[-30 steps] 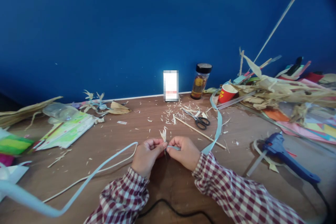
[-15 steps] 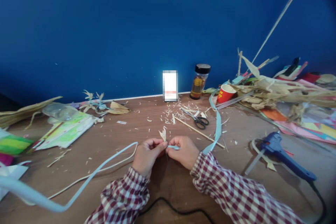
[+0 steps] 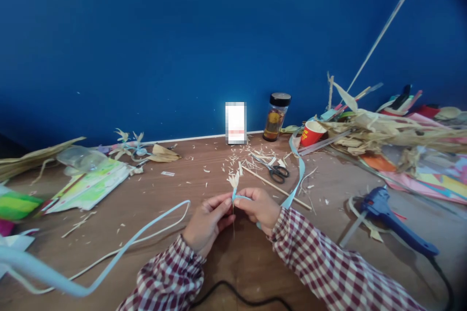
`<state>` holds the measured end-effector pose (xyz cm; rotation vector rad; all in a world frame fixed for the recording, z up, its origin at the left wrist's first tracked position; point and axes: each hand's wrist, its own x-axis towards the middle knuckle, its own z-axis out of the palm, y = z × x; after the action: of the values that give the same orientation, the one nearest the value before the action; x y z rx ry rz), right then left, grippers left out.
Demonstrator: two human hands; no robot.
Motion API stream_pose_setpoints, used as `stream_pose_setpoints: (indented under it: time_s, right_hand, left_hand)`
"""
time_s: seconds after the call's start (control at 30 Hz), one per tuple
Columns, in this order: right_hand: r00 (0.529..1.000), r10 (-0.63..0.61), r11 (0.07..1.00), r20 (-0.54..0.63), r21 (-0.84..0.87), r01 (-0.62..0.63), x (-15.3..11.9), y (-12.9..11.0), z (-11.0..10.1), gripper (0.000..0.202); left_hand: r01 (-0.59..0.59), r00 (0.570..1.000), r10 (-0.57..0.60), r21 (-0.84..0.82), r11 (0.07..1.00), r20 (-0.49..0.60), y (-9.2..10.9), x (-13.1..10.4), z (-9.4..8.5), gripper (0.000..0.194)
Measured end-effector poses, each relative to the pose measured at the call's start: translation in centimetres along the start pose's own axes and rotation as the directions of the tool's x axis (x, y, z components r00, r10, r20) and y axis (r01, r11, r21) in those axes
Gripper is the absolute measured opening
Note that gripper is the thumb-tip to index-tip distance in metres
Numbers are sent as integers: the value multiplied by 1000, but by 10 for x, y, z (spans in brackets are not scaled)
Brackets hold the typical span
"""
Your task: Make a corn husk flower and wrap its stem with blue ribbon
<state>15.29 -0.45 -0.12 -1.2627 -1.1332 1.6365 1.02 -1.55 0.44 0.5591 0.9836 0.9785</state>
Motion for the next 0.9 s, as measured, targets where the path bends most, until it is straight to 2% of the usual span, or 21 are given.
stream_pose_setpoints:
  time_s: [0.13, 0.23, 0.43, 0.53, 0.8, 0.9]
  right_hand:
    - [998, 62, 996, 19, 58, -63, -3, -5, 1, 20]
    - [994, 92, 992, 61, 77, -97, -3, -6, 1, 22]
    - [955, 116, 974, 272, 159, -164, -4, -9, -4, 28]
    - [934, 129, 954, 333, 214, -209, -5, -9, -5, 32]
    - [916, 113, 917, 384, 314, -245, -5, -2, -1, 30]
    - [925, 120, 912, 362, 328, -246, -5, -2, 0, 30]
  left_hand:
    - [22, 1000, -22, -40, 999, 10, -2, 1, -1, 33]
    - [45, 998, -41, -70, 997, 57, 0, 1, -2, 28]
    - [103, 985, -87, -99, 990, 147, 0, 1, -3, 28]
    - [120, 980, -100, -112, 986, 175, -2, 2, -5, 23]
    - [126, 959, -86, -135, 983, 270, -4, 4, -9, 12]
    - [104, 968, -66, -148, 983, 244, -5, 5, -8, 11]
